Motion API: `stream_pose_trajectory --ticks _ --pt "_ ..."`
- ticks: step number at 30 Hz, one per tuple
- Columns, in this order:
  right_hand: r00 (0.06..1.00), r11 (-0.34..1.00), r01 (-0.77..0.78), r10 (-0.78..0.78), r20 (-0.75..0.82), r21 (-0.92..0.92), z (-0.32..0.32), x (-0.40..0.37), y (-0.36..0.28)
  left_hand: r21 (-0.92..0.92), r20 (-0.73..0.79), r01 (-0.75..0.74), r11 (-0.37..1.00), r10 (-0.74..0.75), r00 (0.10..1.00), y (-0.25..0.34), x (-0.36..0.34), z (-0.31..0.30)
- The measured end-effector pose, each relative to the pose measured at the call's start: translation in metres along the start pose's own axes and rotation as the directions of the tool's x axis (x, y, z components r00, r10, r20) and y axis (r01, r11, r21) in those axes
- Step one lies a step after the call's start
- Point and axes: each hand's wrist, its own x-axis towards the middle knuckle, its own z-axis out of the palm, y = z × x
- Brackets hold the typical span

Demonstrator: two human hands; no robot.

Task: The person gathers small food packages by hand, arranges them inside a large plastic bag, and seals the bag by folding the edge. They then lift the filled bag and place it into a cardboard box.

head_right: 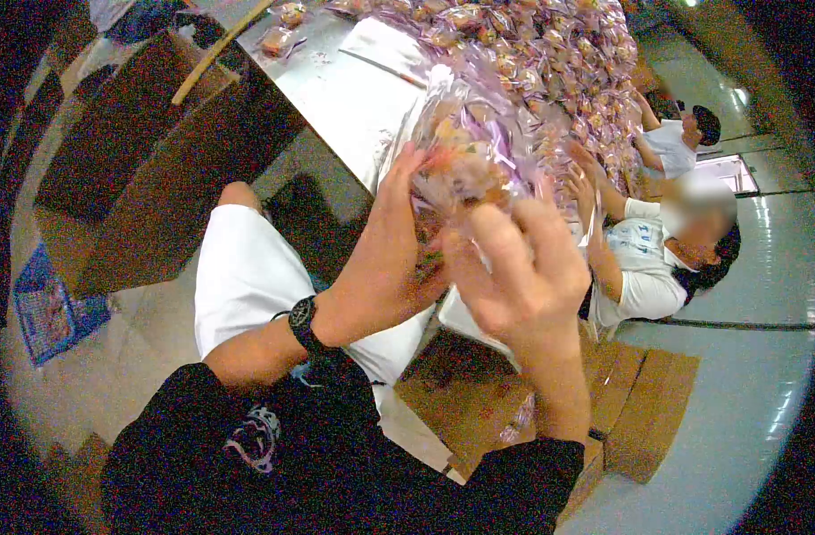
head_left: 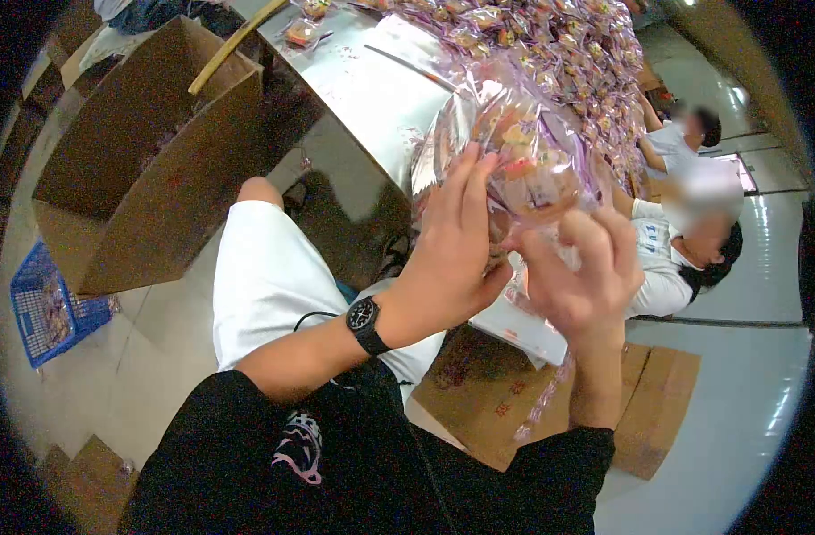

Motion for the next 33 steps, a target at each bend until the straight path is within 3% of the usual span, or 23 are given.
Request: stream_pose_trajectory --ticks 4,7,10,12,16,19,23,28,32,33 --pt "0.997 0.996 0.072 -0.070 -0.032 0.051 -0.003 0.020 0.020 0.056 0.070 -0.008 0.998 0.004 0.998 -0.005 0.001 0.002" --pt "0.992 0.940 -0.076 0.040 0.116 0.332 0.004 0.022 0.033 0.022 0.081 0.008 1.000 -0.010 0.997 -0.006 -0.003 0.005" --pt "0.998 0.929 -0.028 0.007 0.060 0.368 0.017 0.018 0.032 0.010 0.065 0.017 1.000 -0.018 0.998 -0.008 0.000 0.006" --pt "0.994 0.895 -0.109 0.094 0.057 0.432 0.023 0.016 0.031 -0.010 0.080 0.016 1.000 -0.015 0.997 -0.009 0.000 0.003" --pt "0.936 0.730 -0.154 0.323 -0.139 0.666 0.052 0.014 0.028 -0.040 0.081 0.035 0.999 -0.031 0.996 -0.008 0.005 -0.001" --pt "0.922 0.740 -0.302 0.387 -0.014 0.600 0.044 0.015 0.027 -0.037 0.075 0.024 0.999 -0.021 0.997 -0.012 0.005 0.001" --pt "0.886 0.634 -0.325 0.463 -0.008 0.702 0.053 0.012 0.023 -0.036 0.096 0.038 0.999 -0.034 0.995 -0.012 0.008 -0.003" --pt "0.903 0.754 -0.345 0.429 -0.023 0.559 0.045 0.011 0.020 -0.072 0.098 0.026 0.997 -0.019 0.995 -0.017 0.017 -0.021" --pt "0.925 0.794 -0.137 0.316 -0.210 0.592 0.060 0.000 0.026 -0.061 0.129 -0.004 0.998 0.012 0.992 -0.020 0.014 -0.026" --pt "0.927 0.864 -0.089 0.254 -0.277 0.495 0.059 -0.002 0.030 -0.056 0.134 -0.008 0.998 0.016 0.991 -0.020 0.016 -0.025"
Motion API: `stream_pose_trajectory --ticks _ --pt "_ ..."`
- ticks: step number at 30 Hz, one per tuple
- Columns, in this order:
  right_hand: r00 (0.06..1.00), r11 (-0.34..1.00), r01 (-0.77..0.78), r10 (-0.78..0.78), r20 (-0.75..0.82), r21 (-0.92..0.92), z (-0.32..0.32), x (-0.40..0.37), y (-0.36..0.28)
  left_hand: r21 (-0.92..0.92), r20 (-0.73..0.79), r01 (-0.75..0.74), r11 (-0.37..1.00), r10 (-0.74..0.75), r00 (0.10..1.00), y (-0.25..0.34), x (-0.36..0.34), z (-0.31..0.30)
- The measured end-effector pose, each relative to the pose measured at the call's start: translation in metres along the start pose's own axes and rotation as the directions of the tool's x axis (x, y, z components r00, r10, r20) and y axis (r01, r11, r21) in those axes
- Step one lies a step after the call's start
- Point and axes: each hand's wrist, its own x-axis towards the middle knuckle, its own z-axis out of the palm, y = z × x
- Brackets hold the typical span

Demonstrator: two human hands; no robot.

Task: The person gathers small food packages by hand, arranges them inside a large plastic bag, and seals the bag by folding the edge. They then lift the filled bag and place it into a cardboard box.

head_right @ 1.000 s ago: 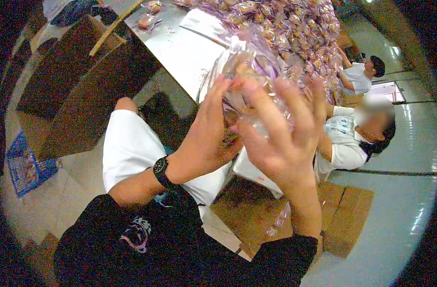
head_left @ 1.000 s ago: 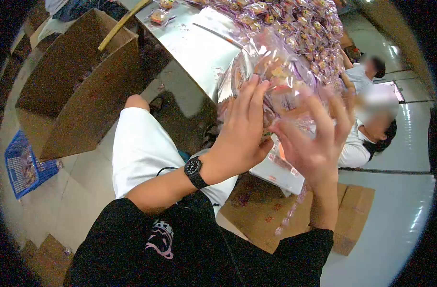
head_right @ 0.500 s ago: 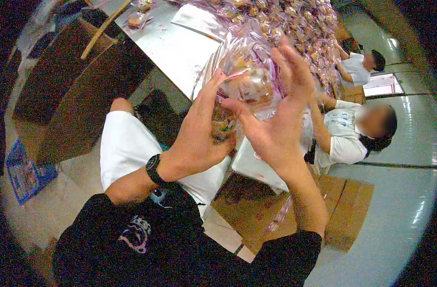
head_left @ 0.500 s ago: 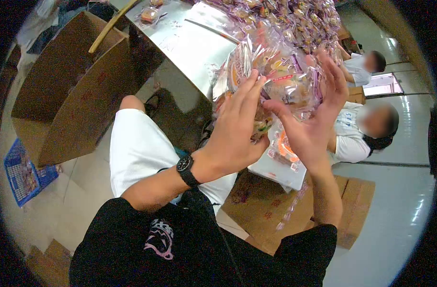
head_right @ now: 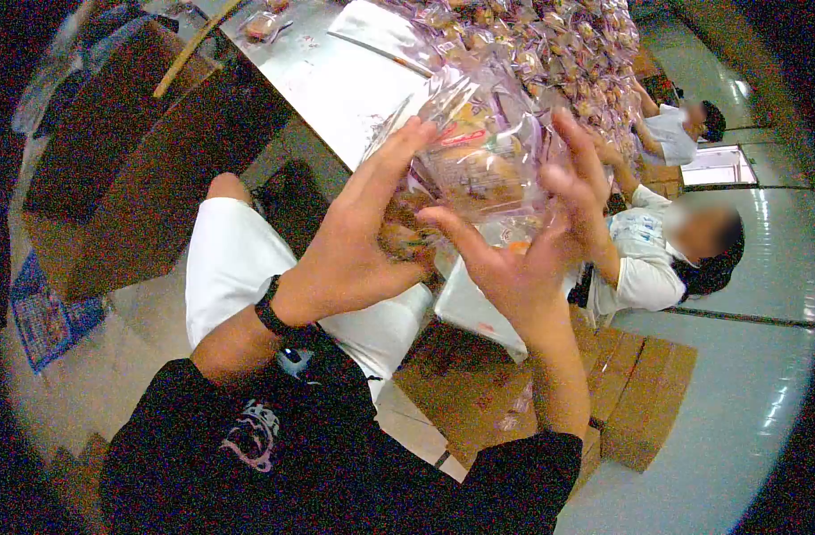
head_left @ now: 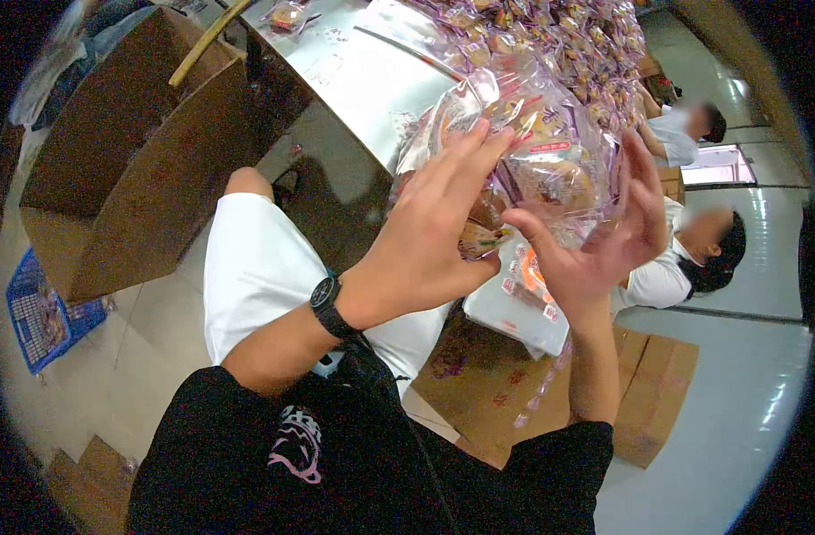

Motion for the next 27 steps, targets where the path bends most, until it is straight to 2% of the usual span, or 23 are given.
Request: stream_pose_trajectory --ticks 2,4,7,10,13,15,19,22,25,27 --pt "0.975 0.962 0.215 -0.221 -0.016 -0.170 -0.008 0.000 0.008 0.004 0.003 -0.008 1.000 0.008 1.000 -0.001 0.003 0.000" --pt "0.920 0.865 0.388 -0.386 0.071 -0.318 -0.017 -0.001 0.014 0.004 -0.005 -0.017 1.000 0.017 1.000 -0.002 0.005 0.000" --pt "0.877 0.758 0.477 -0.438 0.195 -0.445 -0.028 -0.010 0.012 -0.008 -0.003 -0.018 1.000 0.018 1.000 -0.003 0.007 0.000" --pt "0.868 0.741 0.494 -0.445 0.220 -0.454 -0.035 -0.012 0.011 -0.042 -0.028 -0.072 0.997 0.071 0.997 -0.008 0.009 0.005" --pt "0.809 0.682 0.586 -0.468 0.355 -0.438 -0.041 -0.005 0.009 -0.031 -0.012 -0.065 0.997 0.064 0.998 -0.010 0.011 0.005" --pt "0.772 0.668 0.632 -0.505 0.385 -0.393 -0.036 -0.006 0.017 -0.048 -0.010 -0.066 0.997 0.065 0.998 -0.012 0.012 0.002" --pt "0.810 0.682 0.586 -0.499 0.307 -0.437 -0.027 -0.003 0.020 -0.015 0.010 -0.026 1.000 0.026 1.000 -0.007 0.016 -0.003" --pt "0.833 0.719 0.540 -0.380 0.403 -0.438 -0.031 0.016 0.005 0.002 0.028 -0.021 1.000 0.021 0.999 -0.009 0.017 -0.004" --pt "0.876 0.773 0.423 -0.213 0.433 -0.474 -0.029 0.029 -0.015 0.029 0.031 -0.022 0.999 0.021 0.999 -0.011 0.018 -0.004" --pt "0.828 0.700 0.519 -0.269 0.493 -0.491 -0.021 0.032 -0.017 0.008 0.013 -0.049 0.999 0.049 0.999 -0.013 0.021 -0.005"
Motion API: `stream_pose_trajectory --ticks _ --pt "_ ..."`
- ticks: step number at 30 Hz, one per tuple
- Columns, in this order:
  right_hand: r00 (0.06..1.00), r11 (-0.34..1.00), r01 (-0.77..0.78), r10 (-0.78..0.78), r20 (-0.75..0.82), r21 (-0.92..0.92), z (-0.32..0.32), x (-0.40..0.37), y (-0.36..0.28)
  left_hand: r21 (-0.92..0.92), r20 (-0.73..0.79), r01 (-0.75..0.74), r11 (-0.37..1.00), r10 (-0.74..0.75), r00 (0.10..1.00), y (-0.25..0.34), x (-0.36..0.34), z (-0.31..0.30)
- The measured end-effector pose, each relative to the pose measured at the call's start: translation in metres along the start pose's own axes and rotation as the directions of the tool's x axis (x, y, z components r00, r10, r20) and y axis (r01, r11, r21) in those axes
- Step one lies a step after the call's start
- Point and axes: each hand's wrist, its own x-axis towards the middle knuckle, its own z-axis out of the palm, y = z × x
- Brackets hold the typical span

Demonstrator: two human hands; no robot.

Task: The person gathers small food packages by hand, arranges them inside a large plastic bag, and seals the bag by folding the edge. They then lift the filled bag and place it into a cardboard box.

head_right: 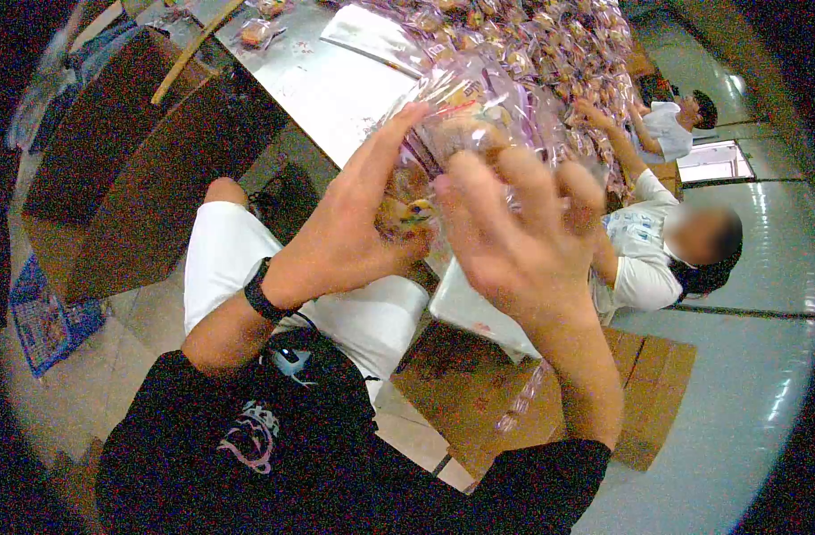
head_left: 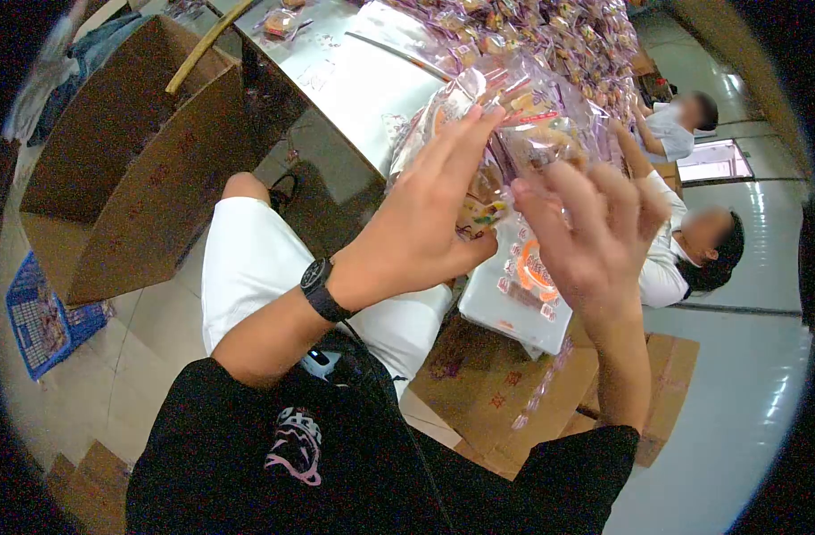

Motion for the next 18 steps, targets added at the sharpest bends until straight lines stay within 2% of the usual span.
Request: stream_pose_trajectory --ticks 1,4,7,10,13,16,17,18 --pt "0.999 0.998 0.047 -0.047 0.010 -0.041 0.002 0.003 0.000 -0.010 -0.010 -0.015 1.000 0.015 1.000 -0.001 0.002 -0.001" --pt "0.995 0.991 0.079 -0.086 0.059 0.107 0.003 0.012 0.012 -0.002 -0.001 -0.005 1.000 0.005 1.000 -0.004 0.005 -0.002" --pt "0.992 0.979 0.115 -0.121 0.023 0.167 0.014 0.012 0.019 -0.064 -0.024 0.005 0.998 -0.007 1.000 -0.008 0.009 -0.003" --pt "0.988 0.977 0.151 -0.144 -0.057 0.150 0.027 0.012 0.024 -0.027 -0.019 0.029 0.999 -0.029 0.999 -0.008 0.013 -0.007" --pt "0.989 0.961 0.142 -0.127 -0.075 0.236 0.027 0.019 0.029 -0.190 0.038 0.111 0.976 -0.105 0.994 -0.017 0.017 -0.019" --pt "0.961 0.970 0.107 -0.046 -0.271 0.216 0.050 0.035 0.037 -0.405 0.038 0.227 0.886 -0.232 0.972 -0.022 0.028 -0.042" --pt "0.946 0.946 -0.008 0.113 -0.303 0.325 0.055 0.040 0.035 -0.268 -0.023 0.242 0.933 -0.257 0.966 -0.029 0.030 -0.054" --pt "0.906 0.891 -0.104 0.268 -0.328 0.442 0.060 0.045 0.032 -0.098 -0.101 0.187 0.978 -0.196 0.975 -0.029 0.024 -0.056"
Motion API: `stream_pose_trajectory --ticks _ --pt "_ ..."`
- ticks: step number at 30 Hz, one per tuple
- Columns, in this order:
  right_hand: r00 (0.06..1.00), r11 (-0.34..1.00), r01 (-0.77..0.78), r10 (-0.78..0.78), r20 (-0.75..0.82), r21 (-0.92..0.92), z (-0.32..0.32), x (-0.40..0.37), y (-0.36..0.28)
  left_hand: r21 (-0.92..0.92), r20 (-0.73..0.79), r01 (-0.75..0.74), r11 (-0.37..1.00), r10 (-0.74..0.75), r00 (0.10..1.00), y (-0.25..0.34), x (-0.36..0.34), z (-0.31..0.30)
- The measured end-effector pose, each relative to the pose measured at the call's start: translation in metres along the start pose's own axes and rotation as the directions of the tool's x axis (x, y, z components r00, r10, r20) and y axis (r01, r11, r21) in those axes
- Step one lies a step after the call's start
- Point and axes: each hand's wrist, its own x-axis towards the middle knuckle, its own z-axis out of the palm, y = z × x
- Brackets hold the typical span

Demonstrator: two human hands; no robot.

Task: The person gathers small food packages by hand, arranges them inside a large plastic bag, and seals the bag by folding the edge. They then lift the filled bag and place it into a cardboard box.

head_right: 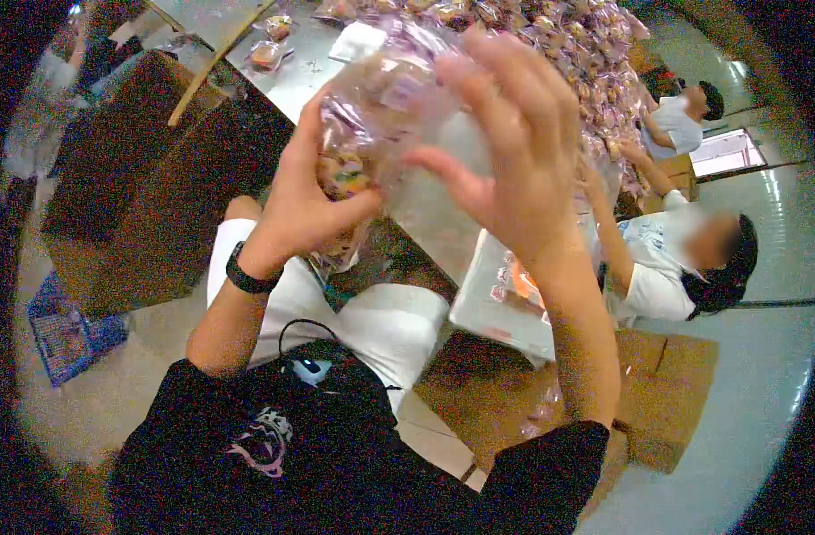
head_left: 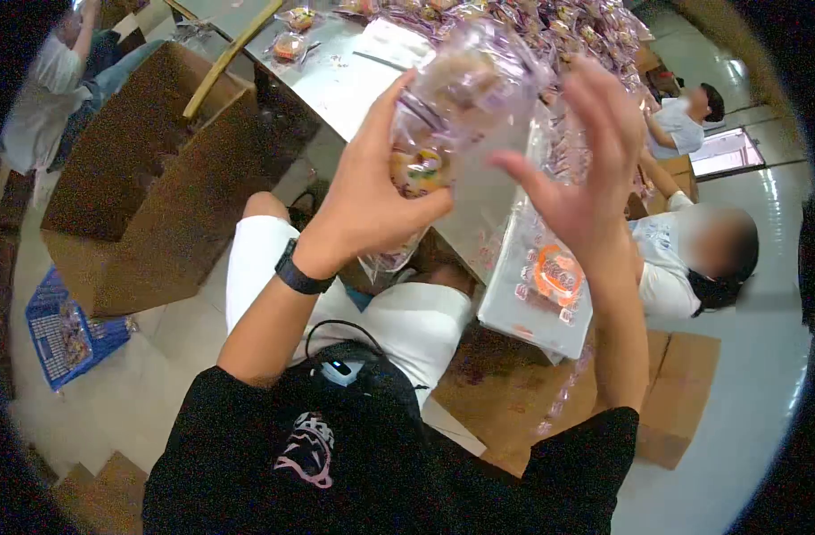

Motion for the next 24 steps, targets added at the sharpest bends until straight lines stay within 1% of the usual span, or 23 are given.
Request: stream_pose_trajectory --ticks 1,2,3,4,6,8,9,10,11,12,13,14,15,16,18,19,21,22,23,24 --pt "0.994 0.992 -0.110 0.111 -0.021 0.064 0.007 -0.002 0.001 0.162 -0.058 -0.056 0.985 0.066 0.996 -0.005 0.000 -0.006" --pt "0.974 0.967 -0.219 0.225 -0.035 0.130 0.016 -0.005 0.003 0.322 -0.099 -0.101 0.941 0.140 0.985 -0.013 0.001 -0.013" --pt "0.944 0.937 -0.329 0.326 0.046 0.121 0.027 -0.014 0.010 0.196 -0.129 -0.080 0.977 0.106 0.986 -0.030 0.005 -0.020" --pt "0.896 0.877 -0.444 0.435 0.088 0.183 0.043 -0.025 0.013 0.121 -0.150 -0.025 0.992 0.043 0.988 -0.030 0.007 -0.028" --pt "0.764 0.708 -0.644 0.616 0.192 0.289 0.077 -0.051 0.019 -0.031 -0.182 0.082 0.996 -0.087 0.979 -0.031 0.012 -0.044" --pt "0.595 0.452 -0.778 0.753 0.280 0.437 0.110 -0.074 0.020 -0.134 -0.222 0.115 0.984 -0.143 0.964 -0.052 0.010 -0.063" --pt "0.504 0.305 -0.813 0.795 0.337 0.495 0.128 -0.087 0.020 -0.187 -0.241 0.129 0.974 -0.173 0.955 -0.070 0.008 -0.075" --pt "0.427 0.228 -0.844 0.832 0.353 0.485 0.146 -0.101 0.021 -0.171 -0.288 0.149 0.974 -0.194 0.938 -0.089 0.005 -0.086" --pt "0.348 0.149 -0.869 0.862 0.368 0.473 0.164 -0.115 0.024 -0.267 -0.256 0.247 0.932 -0.316 0.914 -0.111 0.001 -0.105" --pt "0.267 0.069 -0.886 0.884 0.383 0.459 0.181 -0.129 0.026 -0.324 -0.233 0.296 0.898 -0.379 0.895 -0.125 -0.002 -0.116" --pt "0.244 0.057 -0.901 0.887 0.392 0.431 0.198 -0.146 0.030 -0.379 -0.208 0.344 0.859 -0.441 0.873 -0.138 -0.004 -0.128" --pt "0.219 0.044 -0.915 0.888 0.404 0.400 0.215 -0.162 0.032 -0.402 -0.204 0.349 0.846 -0.454 0.867 -0.146 -0.007 -0.133" --pt "0.197 0.033 -0.928 0.888 0.414 0.372 0.222 -0.162 0.032 -0.424 -0.202 0.351 0.835 -0.465 0.862 -0.148 -0.005 -0.138" --pt "0.192 0.020 -0.930 0.878 0.439 0.367 0.228 -0.162 0.031 -0.419 -0.191 0.353 0.837 -0.461 0.866 -0.142 -0.006 -0.140" --pt "0.183 -0.002 -0.937 0.850 0.493 0.350 0.232 -0.163 0.020 -0.653 -0.156 0.331 0.681 -0.548 0.822 -0.161 -0.018 -0.145" --pt "0.223 0.074 -0.941 0.870 0.441 0.330 0.221 -0.152 0.007 -0.649 -0.167 0.306 0.697 -0.522 0.836 -0.162 -0.022 -0.147" --pt "0.311 0.223 -0.936 0.887 0.342 0.273 0.177 -0.111 -0.031 -0.641 -0.196 0.253 0.725 -0.474 0.859 -0.159 -0.039 -0.144" --pt "0.241 0.060 -0.909 0.884 0.401 0.413 0.161 -0.099 -0.045 -0.519 -0.195 0.261 0.814 -0.410 0.891 -0.148 -0.048 -0.141" --pt "0.179 -0.113 -0.845 0.861 0.476 0.523 0.147 -0.088 -0.060 -0.388 -0.190 0.259 0.885 -0.352 0.917 -0.127 -0.057 -0.136" --pt "0.129 -0.290 -0.747 0.820 0.558 0.598 0.135 -0.079 -0.073 -0.246 -0.178 0.250 0.937 -0.297 0.938 -0.109 -0.066 -0.130"
